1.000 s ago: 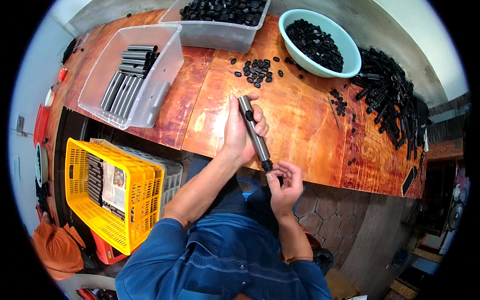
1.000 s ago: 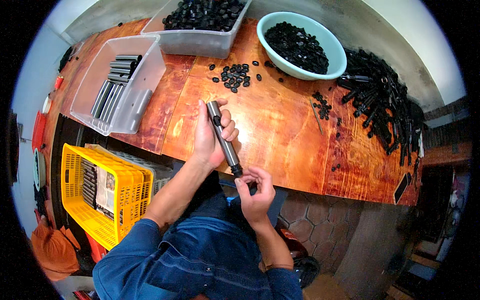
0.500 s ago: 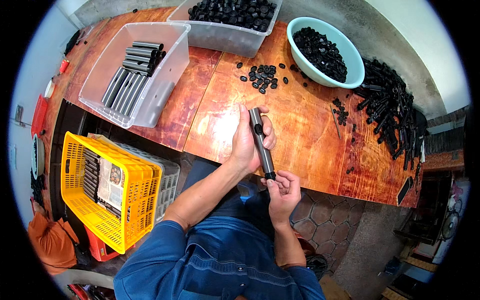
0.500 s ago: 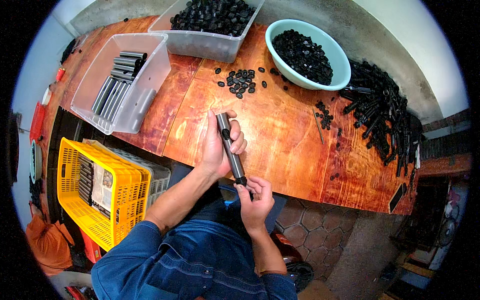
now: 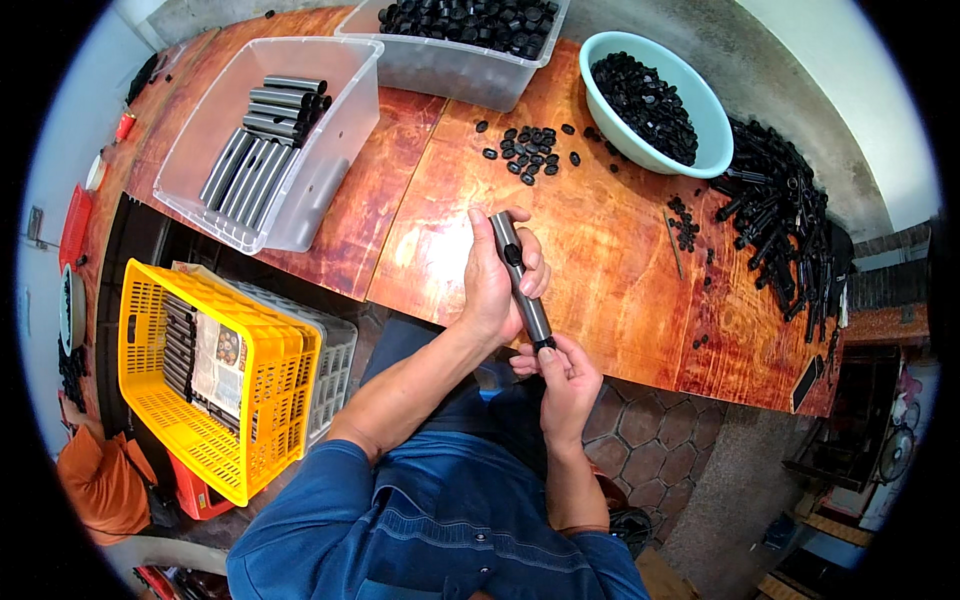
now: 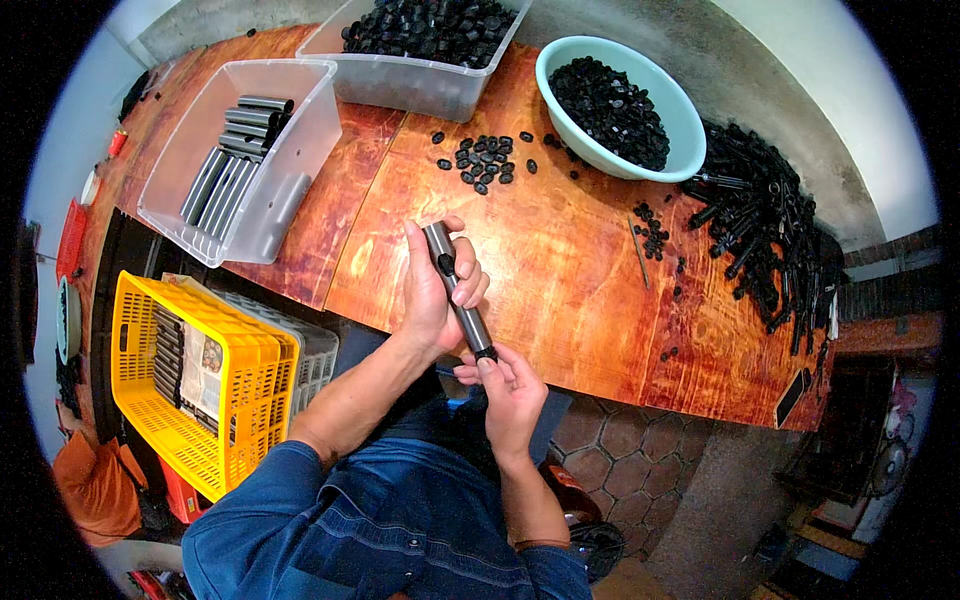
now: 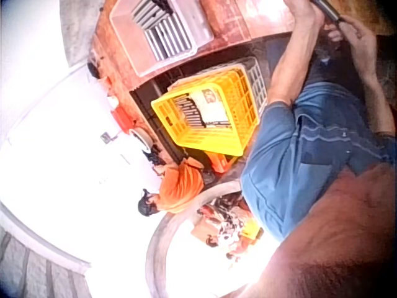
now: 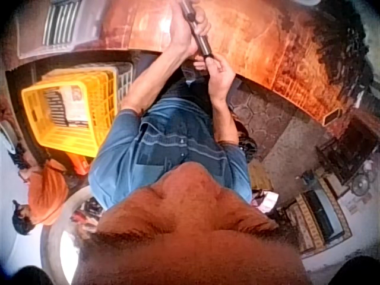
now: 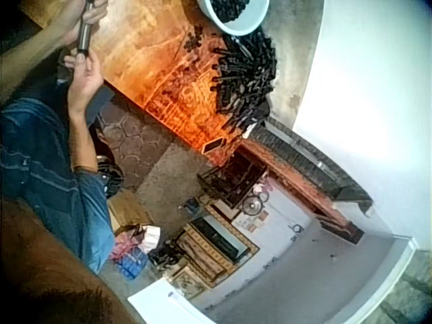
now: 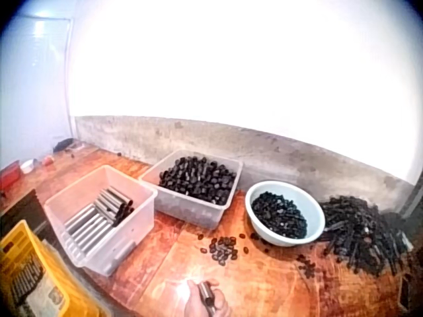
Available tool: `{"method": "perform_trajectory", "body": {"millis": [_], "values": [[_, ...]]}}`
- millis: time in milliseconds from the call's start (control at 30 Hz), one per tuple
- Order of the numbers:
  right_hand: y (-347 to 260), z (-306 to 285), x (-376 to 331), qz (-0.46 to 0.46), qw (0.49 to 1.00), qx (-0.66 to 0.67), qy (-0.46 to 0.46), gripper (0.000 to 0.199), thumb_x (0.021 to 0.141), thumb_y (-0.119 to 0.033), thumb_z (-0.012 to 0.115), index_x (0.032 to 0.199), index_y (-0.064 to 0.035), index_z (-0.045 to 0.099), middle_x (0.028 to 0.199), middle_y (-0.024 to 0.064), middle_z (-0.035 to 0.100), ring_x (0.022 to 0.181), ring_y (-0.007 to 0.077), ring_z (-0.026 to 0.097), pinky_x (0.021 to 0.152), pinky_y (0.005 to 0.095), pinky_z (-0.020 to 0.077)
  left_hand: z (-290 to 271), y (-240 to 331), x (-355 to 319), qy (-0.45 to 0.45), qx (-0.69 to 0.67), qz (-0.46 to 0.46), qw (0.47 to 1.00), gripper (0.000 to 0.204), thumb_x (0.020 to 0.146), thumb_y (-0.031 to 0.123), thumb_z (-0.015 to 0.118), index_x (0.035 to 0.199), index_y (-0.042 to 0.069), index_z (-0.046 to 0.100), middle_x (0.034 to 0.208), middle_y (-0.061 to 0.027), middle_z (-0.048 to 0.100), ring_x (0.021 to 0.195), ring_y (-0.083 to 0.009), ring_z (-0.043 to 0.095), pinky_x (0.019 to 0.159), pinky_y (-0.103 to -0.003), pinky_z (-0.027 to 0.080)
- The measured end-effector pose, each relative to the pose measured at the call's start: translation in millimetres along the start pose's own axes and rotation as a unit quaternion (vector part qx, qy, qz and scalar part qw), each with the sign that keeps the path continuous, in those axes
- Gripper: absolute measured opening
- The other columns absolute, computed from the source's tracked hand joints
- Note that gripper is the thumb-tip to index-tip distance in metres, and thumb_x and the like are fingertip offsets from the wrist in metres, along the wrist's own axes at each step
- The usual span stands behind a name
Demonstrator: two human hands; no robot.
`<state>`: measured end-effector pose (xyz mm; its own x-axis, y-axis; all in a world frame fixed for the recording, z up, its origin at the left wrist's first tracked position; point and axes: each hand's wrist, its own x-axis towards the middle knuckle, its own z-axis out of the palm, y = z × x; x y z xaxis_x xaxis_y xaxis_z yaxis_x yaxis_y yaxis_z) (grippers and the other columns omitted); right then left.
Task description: The person assembles small black cylindrical components by inserting black caps into metal tubes and securing them with a screwdriver. Completed units are placed into a yellow basket. The person repeats this process with multiple components throughout the clip.
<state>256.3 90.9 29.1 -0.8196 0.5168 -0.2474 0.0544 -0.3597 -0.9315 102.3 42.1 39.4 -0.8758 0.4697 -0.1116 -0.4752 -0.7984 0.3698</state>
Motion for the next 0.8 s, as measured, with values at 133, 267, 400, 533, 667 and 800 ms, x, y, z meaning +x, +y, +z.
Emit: {"method": "perform_trajectory", "body": {"millis": [133,267,400,533,667,800], "values": [[6,6,-1,-0.062,0.994,-0.082,0.035,0.025,0.099,-0.001,0.059,0.12,0.0127,0.058,0.094,0.0199,0.073,0.079,0.0232,0.074,0.074,0.0323,0.0603,2,0,-1,0.041,0.028,0.007,0.999,0.056,0.104,0.062,0.031,0.114,0.01,0.05,0.063,-0.001,0.049,0.04,-0.0085,0.036,0.04,-0.024,0.031],[13,5,-3,-0.117,0.982,-0.142,0.05,0.026,0.098,0.0,0.061,0.121,0.0125,0.059,0.093,0.0181,0.074,0.08,0.0206,0.073,0.075,0.0304,0.0596,4,0,-2,0.065,0.041,-0.002,0.997,0.057,0.103,0.063,0.032,0.114,0.011,0.05,0.063,-0.0005,0.049,0.04,-0.0088,0.037,0.04,-0.024,0.031],[10,5,-3,-0.148,0.966,-0.205,0.057,0.027,0.094,0.003,0.065,0.118,0.0139,0.06,0.09,0.0189,0.075,0.084,0.0197,0.075,0.074,0.0293,0.0594,3,-1,-2,0.063,0.044,-0.005,0.997,0.057,0.103,0.064,0.032,0.114,0.011,0.05,0.063,0.0,0.048,0.041,-0.0089,0.036,0.04,-0.024,0.031],[13,3,-3,-0.176,0.953,-0.24,0.062,0.026,0.094,0.002,0.066,0.117,0.0132,0.06,0.091,0.0184,0.075,0.084,0.0185,0.074,0.074,0.0285,0.059,4,-1,-2,0.064,0.04,-0.013,0.997,0.057,0.103,0.064,0.031,0.115,0.01,0.049,0.062,-0.0002,0.048,0.041,-0.0088,0.036,0.04,-0.024,0.031],[16,3,-2,-0.164,0.957,-0.23,0.059,0.025,0.096,0.002,0.064,0.118,0.0125,0.06,0.093,0.0156,0.074,0.083,0.0172,0.073,0.076,0.0279,0.0588,4,0,-1,0.051,0.047,-0.009,0.998,0.057,0.104,0.063,0.031,0.114,0.01,0.048,0.062,-0.0006,0.048,0.041,-0.0088,0.036,0.04,-0.024,0.031],[20,3,1,-0.156,0.964,-0.208,0.056,0.036,0.091,0.005,0.069,0.124,0.0122,0.056,0.09,0.0165,0.076,0.083,0.0175,0.074,0.074,0.0271,0.0586,6,1,-2,0.042,0.045,-0.029,0.998,0.055,0.104,0.062,0.032,0.113,0.01,0.049,0.063,-0.0013,0.048,0.042,-0.0092,0.037,0.041,-0.025,0.032]]}}
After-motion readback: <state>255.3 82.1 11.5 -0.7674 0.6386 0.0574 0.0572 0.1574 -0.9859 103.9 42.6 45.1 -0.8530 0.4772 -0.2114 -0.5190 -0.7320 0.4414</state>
